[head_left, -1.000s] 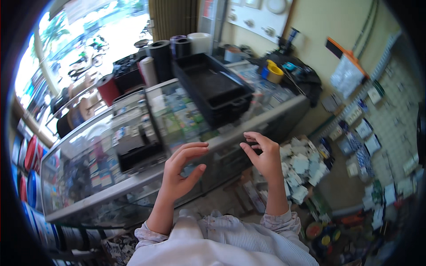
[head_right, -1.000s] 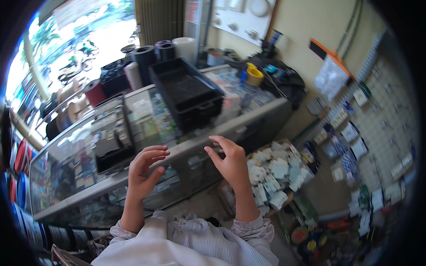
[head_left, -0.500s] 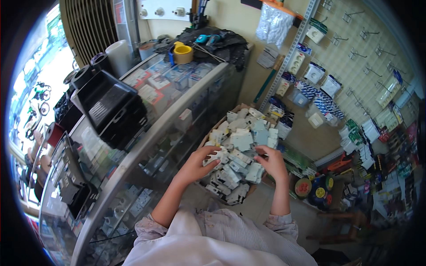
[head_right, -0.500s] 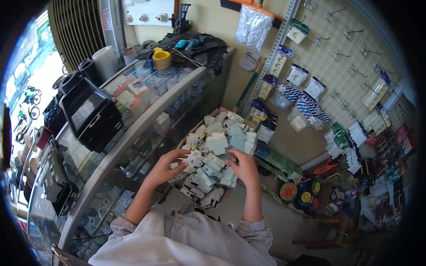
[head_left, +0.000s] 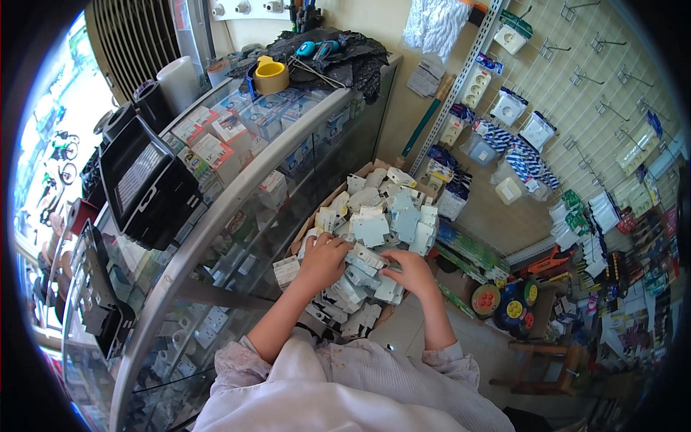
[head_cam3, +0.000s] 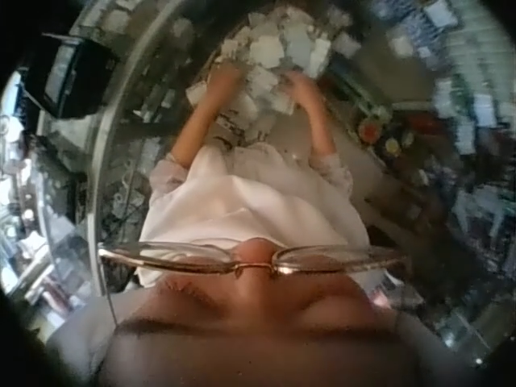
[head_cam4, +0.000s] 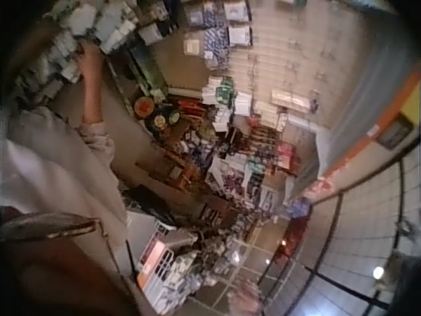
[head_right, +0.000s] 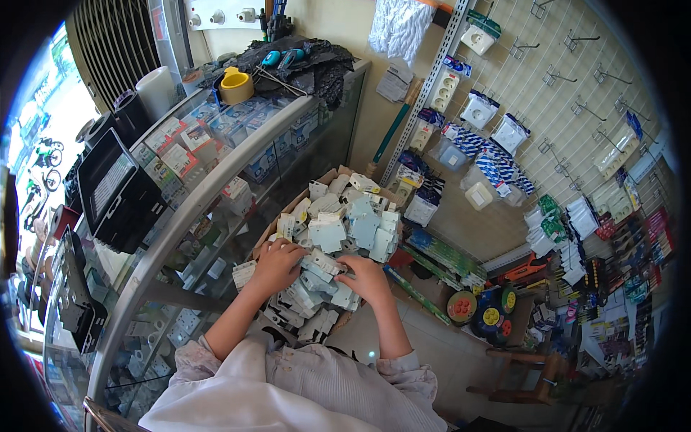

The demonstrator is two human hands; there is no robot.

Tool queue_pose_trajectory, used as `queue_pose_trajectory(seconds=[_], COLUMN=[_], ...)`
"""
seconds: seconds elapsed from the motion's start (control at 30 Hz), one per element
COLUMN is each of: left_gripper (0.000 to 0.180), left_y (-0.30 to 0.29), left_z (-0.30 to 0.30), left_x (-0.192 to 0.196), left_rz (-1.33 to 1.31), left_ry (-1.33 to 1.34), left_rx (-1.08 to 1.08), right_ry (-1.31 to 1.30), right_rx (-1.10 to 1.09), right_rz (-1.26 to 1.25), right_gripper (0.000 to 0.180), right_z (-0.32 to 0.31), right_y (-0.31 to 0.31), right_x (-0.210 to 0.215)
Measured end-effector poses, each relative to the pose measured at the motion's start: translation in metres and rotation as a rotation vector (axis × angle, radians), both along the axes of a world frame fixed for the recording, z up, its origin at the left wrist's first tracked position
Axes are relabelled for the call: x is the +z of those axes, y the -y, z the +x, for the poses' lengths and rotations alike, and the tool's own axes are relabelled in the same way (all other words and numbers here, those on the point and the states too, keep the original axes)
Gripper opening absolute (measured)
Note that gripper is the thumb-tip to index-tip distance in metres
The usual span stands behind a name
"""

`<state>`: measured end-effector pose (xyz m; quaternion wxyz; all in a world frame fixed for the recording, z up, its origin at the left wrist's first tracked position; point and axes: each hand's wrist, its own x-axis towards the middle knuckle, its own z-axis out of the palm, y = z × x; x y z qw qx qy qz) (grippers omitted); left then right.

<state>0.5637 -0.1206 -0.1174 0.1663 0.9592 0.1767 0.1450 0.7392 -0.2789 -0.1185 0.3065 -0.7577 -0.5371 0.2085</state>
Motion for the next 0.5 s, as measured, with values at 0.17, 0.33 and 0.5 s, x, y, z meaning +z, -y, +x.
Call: queue_pose_trajectory(seconds=[0.17,0.33,0.5], left_gripper=[0.029,0.027,0.027], left_y=[0.004,0.002,0.005], left_z=[0.005,0.005,0.009], left_x=[0.0,-0.008,-0.003], left_rz=[0.03,0.06,0.038], left_ry=[-0.049,-0.032,-0.007], left_rx=[0.009,-0.022,-0.036], right_ry=[0.108,0.119,0.378], right_rx=[-0.187,0.04,0.073], right_rz=[0.005,0.113,0.02], right_gripper=[0.033,0.055,0.062], right_z=[0.001,-0.017,-0.035], right_y=[0.004,0.007,0.001], right_x=[0.001,0.008,0.014])
